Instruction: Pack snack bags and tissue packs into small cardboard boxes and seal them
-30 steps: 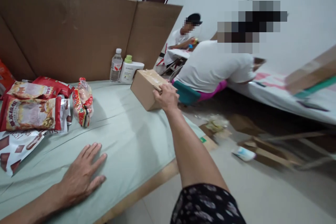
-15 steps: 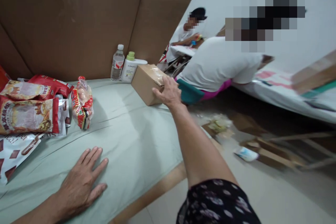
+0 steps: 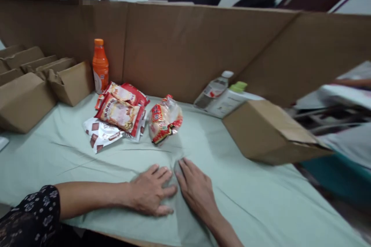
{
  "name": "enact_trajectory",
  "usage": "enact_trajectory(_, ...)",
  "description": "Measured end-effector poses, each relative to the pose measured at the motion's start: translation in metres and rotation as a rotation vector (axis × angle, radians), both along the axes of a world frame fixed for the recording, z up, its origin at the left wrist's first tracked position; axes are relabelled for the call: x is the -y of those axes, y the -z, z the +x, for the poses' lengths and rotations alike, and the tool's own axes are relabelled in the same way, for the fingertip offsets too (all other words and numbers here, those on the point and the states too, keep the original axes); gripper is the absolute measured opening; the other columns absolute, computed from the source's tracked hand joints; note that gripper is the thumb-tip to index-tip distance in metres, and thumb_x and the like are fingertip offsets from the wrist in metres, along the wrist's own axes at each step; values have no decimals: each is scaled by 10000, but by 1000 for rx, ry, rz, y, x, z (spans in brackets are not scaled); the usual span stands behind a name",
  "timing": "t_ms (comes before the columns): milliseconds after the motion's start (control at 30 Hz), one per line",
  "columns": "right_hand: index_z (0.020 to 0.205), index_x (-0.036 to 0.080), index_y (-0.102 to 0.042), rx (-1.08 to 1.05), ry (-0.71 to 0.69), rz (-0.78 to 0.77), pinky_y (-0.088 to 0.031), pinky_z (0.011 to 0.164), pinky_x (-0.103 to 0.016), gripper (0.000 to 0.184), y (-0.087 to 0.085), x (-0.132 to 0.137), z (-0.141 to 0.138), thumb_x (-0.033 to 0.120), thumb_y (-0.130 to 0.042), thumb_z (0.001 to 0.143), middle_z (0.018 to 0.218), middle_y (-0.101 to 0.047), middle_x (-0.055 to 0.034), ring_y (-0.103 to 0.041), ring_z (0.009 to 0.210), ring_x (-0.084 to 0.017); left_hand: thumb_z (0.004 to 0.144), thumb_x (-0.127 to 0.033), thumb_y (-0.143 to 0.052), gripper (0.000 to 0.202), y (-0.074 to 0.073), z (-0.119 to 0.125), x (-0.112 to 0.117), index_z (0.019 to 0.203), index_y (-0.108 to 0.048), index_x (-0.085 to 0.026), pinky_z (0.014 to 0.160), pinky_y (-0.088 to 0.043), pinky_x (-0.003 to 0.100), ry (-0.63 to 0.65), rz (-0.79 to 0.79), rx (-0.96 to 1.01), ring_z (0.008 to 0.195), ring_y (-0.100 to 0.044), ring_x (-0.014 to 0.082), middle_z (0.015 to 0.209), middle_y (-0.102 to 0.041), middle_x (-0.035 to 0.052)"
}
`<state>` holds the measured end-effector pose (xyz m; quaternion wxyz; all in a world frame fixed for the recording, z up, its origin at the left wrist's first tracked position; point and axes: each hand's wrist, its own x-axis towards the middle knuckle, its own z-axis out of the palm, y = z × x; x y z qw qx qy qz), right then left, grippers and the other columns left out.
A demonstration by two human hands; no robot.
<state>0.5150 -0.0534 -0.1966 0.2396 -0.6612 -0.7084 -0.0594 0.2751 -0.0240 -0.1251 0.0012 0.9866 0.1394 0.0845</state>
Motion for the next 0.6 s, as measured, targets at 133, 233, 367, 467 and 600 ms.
enact_trajectory(133, 1184, 219, -756, -18, -229, 14, -613, 976, -461, 440, 7, -3, -48, 250, -382, 954, 1275, -749, -123, -726, 1165, -250, 909, -546, -639, 534, -11, -15, 2, 1120, -779, -76, 1123, -388, 561, 35, 13, -21, 1248, -619, 418, 1227, -706, 285)
enact_trajectory(233, 1218, 198, -735, -3, -298, 85, -626, 962, -483, 409, 9, 1, -73, 275, -406, 986, 1297, -739, -141, -724, 1175, -278, 907, -412, -654, 318, -32, -63, -2, 994, -788, -137, 1118, -420, 576, 90, -5, -15, 1185, -647, 361, 1138, -744, 195)
enact_trajectory(367, 1330, 200, -644, 38, -269, 179, -627, 924, -524, 403, 17, 14, -91, 298, -422, 1009, 1353, -705, -161, -707, 1200, -321, 910, -374, -673, 294, -61, -169, -15, 1143, -727, -203, 1188, -402, 542, -166, -77, 75, 1355, -562, 324, 1366, -675, 142)
enact_trajectory(467, 1366, 223, -606, 52, -267, 193, -620, 910, -539, 414, 23, 17, -91, 297, -421, 1003, 1342, -708, -158, -718, 1168, -335, 880, -301, -678, 336, -78, -249, -32, 1211, -707, -248, 1162, -469, 467, -560, -84, 236, 1358, -576, 287, 1424, -650, 110)
enact_trajectory(600, 1369, 220, -601, 81, -241, 194, -619, 886, -549, 426, 26, 17, -89, 304, -414, 996, 1327, -716, -156, -725, 1146, -349, 947, -291, -531, 414, -107, -316, -80, 1329, -634, -168, 1143, -474, 550, -832, -3, 333, 1374, -551, 327, 1489, -564, 186)
